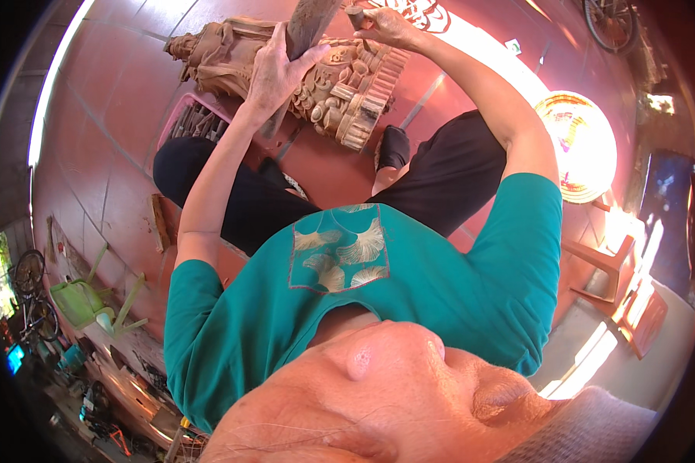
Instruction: The person sits on the floor and carves a detailed wooden object using a chisel and mallet. They repeatedly strike the chisel to shape the wood, occasionally adjusting their grip and the position of the carving.
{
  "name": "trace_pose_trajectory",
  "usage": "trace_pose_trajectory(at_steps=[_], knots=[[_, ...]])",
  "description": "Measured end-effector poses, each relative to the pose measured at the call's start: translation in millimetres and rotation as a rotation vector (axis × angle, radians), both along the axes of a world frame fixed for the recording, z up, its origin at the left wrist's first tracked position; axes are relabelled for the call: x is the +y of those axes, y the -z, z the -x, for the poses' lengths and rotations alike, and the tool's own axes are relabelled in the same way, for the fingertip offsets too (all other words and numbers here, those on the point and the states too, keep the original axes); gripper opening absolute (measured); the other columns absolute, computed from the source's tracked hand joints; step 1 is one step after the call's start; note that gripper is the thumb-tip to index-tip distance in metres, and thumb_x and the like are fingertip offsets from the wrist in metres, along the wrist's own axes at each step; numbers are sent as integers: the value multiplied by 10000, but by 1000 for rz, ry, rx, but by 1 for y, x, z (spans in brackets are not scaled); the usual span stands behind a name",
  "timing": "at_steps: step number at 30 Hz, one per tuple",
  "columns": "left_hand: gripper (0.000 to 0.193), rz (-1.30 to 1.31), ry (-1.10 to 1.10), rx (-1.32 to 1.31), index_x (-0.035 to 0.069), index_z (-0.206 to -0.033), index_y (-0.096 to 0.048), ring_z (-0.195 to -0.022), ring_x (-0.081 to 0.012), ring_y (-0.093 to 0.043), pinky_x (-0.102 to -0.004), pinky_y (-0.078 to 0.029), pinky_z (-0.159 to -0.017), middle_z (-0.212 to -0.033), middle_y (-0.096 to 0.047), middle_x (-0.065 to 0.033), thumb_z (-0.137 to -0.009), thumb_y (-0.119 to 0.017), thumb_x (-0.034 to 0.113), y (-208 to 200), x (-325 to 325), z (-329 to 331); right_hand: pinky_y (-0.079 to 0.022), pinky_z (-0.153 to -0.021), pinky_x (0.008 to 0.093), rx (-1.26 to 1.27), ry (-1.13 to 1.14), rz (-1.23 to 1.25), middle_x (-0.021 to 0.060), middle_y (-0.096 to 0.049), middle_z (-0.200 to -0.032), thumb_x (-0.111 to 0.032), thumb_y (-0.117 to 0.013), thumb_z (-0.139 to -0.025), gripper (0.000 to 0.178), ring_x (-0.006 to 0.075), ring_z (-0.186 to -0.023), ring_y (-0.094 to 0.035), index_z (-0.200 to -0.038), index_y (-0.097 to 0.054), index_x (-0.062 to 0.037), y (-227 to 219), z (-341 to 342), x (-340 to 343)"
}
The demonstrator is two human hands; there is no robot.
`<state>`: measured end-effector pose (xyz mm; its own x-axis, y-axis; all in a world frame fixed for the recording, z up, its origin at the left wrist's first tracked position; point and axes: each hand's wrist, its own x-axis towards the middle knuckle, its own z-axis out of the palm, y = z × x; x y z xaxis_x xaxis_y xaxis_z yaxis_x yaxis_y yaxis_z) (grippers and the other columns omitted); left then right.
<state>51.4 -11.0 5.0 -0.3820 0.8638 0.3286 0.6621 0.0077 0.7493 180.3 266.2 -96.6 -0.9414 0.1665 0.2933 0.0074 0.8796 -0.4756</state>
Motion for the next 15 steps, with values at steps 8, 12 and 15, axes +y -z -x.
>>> trace_pose_trajectory(at_steps=[8,12,15], knots=[[661,142,75,-6,-96,-1071,-566,-919,-417,-735,-465,-561,-790,-943,-718,-308,-892,-772,506,42,4,0,-539,-731,400,93,-74,-135,111,-668,-832,-166,-776,-860,305,249,-802,-677,-1109,-648,-44,28,8,20],[703,93,44,-9,-115,-1102,-578,-962,-422,-729,-453,-560,-819,-990,-716,-317,-880,-775,522,41,0,2,-558,-794,371,75,41,45,77,-739,-852,-243,-814,-870,244,205,-840,-721,-1060,-748,-106,30,-3,29],[719,91,30,-42,-123,-1126,-581,-989,-423,-723,-451,-557,-843,-1017,-713,-322,-873,-778,521,47,-2,7,-569,-836,338,-92,129,128,60,-787,-950,-263,-838,-867,283,174,-909,-740,-1114,-778,-140,26,-18,34]])
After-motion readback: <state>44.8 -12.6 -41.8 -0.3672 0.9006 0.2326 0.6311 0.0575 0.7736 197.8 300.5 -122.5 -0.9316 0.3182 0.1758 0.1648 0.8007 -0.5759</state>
